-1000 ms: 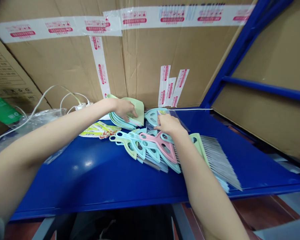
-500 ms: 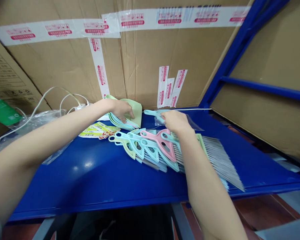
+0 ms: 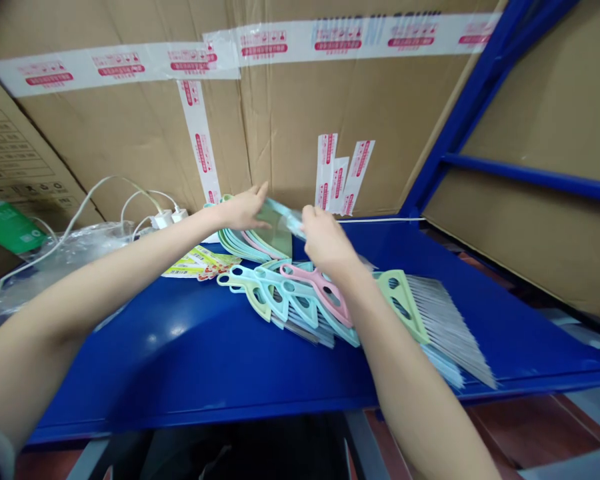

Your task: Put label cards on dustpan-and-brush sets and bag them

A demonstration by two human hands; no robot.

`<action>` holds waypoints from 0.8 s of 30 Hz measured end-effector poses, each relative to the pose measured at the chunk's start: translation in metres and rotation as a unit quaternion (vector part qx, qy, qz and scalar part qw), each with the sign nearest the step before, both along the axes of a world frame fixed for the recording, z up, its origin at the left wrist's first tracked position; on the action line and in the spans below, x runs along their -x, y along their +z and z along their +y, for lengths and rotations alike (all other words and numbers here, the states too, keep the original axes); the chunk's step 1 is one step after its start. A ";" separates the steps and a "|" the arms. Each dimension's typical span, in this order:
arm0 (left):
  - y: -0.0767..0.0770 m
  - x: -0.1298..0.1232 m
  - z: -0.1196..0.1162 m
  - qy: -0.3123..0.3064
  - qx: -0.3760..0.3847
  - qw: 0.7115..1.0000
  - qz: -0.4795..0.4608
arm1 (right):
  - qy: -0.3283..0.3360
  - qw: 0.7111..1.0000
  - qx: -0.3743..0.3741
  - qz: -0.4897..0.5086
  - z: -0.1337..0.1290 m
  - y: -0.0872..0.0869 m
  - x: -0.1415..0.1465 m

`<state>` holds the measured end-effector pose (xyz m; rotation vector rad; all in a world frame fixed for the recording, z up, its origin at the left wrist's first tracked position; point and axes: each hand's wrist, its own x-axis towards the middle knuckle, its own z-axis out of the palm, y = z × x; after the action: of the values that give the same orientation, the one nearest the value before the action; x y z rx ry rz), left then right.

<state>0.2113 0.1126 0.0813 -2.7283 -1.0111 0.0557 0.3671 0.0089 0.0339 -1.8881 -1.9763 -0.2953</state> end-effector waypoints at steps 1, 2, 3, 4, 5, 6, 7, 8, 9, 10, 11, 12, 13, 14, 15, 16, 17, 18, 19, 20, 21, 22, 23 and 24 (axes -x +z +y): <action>0.000 0.001 0.000 0.006 -0.033 0.999 -0.019 | 0.025 1.000 0.000 -0.010 -0.003 -0.002 0.010; 0.001 0.003 0.000 0.011 -0.053 0.998 -0.019 | 0.047 0.999 -0.012 -0.023 -0.007 -0.005 0.020; 0.001 0.005 0.000 0.005 -0.057 0.998 -0.001 | 0.065 0.997 -0.036 -0.035 -0.011 -0.008 0.028; 0.002 0.007 -0.001 -0.019 -0.052 0.998 0.027 | 0.077 0.994 -0.054 -0.047 -0.014 -0.011 0.035; 0.002 0.009 -0.001 -0.051 -0.044 0.996 0.058 | 0.081 0.993 -0.066 -0.057 -0.017 -0.013 0.041; 0.001 0.011 -0.001 -0.084 -0.041 0.992 0.082 | 0.082 0.992 -0.075 -0.064 -0.019 -0.015 0.044; 0.000 0.014 -0.001 -0.113 -0.049 0.988 0.096 | 0.082 0.991 -0.081 -0.068 -0.021 -0.016 0.046; -0.001 0.017 -0.001 -0.133 -0.067 0.984 0.096 | 0.083 0.991 -0.085 -0.068 -0.022 -0.015 0.046; -0.003 0.021 -0.002 -0.144 -0.092 0.981 0.088 | 0.088 0.990 -0.086 -0.064 -0.022 -0.014 0.046; -0.004 0.026 -0.003 -0.146 -0.119 0.979 0.074 | 0.097 0.990 -0.087 -0.057 -0.023 -0.012 0.045; -0.005 0.032 -0.005 -0.139 -0.144 0.978 0.056 | 0.110 0.989 -0.088 -0.046 -0.023 -0.010 0.044; -0.006 0.039 -0.007 -0.127 -0.164 0.977 0.041 | 0.122 0.988 -0.090 -0.029 -0.023 -0.007 0.041; -0.006 0.048 -0.010 -0.107 -0.180 0.978 0.024 | 0.129 0.987 -0.095 -0.006 -0.023 -0.004 0.039; -0.006 0.058 -0.014 -0.083 -0.193 0.978 0.004 | 0.128 0.986 -0.102 0.021 -0.023 -0.001 0.035; -0.007 0.068 -0.018 -0.060 -0.204 0.977 -0.016 | 0.118 0.985 -0.111 0.052 -0.022 0.001 0.031; -0.007 0.080 -0.023 -0.042 -0.214 0.976 -0.032 | 0.102 0.984 -0.120 0.083 -0.021 0.003 0.027; -0.008 0.091 -0.029 -0.030 -0.224 0.973 -0.044 | 0.086 0.982 -0.123 0.111 -0.020 0.004 0.024; -0.010 0.103 -0.035 -0.020 -0.235 0.970 -0.060 | 0.073 0.981 -0.121 0.136 -0.019 0.005 0.021; -0.012 0.113 -0.041 -0.014 -0.244 0.967 -0.071 | 0.068 0.979 -0.109 0.160 -0.018 0.004 0.019; -0.014 0.123 -0.048 -0.009 -0.252 0.964 -0.081 | 0.068 0.976 -0.089 0.186 -0.017 0.003 0.020; -0.016 0.132 -0.055 -0.007 -0.257 0.963 -0.086 | 0.077 0.972 -0.060 0.212 -0.016 0.002 0.022; -0.019 0.141 -0.061 -0.004 -0.261 0.961 -0.088 | 0.092 0.966 -0.027 0.240 -0.015 0.000 0.025; -0.023 0.148 -0.067 -0.001 -0.263 0.961 -0.088 | 0.112 0.957 0.004 0.266 -0.015 -0.003 0.030; -0.026 0.154 -0.073 0.002 -0.264 0.961 -0.086 | 0.136 0.947 0.034 0.288 -0.015 -0.006 0.035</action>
<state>0.0571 0.0400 0.0554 -2.2650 -0.9134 -0.3997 0.3324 -0.0062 0.0281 -1.4785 -1.8056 0.3697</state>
